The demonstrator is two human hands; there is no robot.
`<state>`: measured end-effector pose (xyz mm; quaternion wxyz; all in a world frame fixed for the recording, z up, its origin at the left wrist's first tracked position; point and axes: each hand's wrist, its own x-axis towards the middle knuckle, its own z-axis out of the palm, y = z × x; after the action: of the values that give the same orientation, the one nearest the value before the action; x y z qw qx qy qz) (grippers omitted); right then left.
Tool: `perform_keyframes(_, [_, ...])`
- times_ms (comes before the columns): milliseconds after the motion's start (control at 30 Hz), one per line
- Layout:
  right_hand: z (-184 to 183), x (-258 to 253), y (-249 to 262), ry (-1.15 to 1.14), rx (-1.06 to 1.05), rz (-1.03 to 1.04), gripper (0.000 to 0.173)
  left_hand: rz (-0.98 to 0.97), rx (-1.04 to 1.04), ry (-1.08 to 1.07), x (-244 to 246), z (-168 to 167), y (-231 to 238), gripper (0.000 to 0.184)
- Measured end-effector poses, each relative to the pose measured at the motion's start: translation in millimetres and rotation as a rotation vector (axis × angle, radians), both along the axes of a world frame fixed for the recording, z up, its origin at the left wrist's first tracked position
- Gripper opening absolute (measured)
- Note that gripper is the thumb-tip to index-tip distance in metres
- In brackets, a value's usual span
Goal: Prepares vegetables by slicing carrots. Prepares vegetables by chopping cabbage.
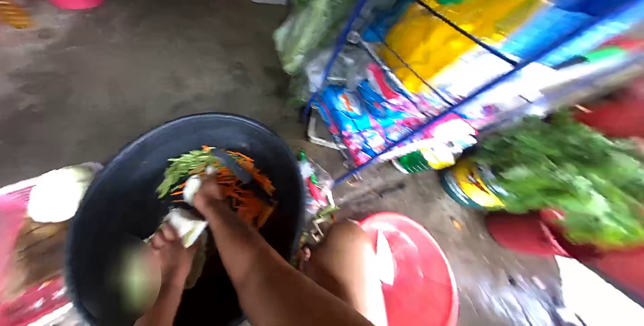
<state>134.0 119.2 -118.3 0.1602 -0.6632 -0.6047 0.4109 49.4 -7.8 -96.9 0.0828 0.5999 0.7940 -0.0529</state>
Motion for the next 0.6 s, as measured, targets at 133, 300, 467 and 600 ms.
perform_keyframes(133, [25.8,28.0,-12.3,0.195,-0.065,-0.129,0.052,-0.045,0.041,-0.04,-5.1,-9.1,-1.1,0.113])
perform_keyframes(300, [80.2,105.9,-43.9,0.312,0.003,-0.219,0.05,-0.056,0.01,-0.047,-14.1,-13.7,4.5,0.117])
perform_keyframes(467, [132.6,231.8,-115.9,0.096,0.089,-0.121,0.036,-0.075,0.035,-0.069,-8.8,-3.3,3.7,0.115])
perform_keyframes(600, [120.7,327.4,-153.2,-0.209,0.099,-0.301,0.04,-0.012,-0.136,-0.156,-6.5,31.8,5.8,0.122])
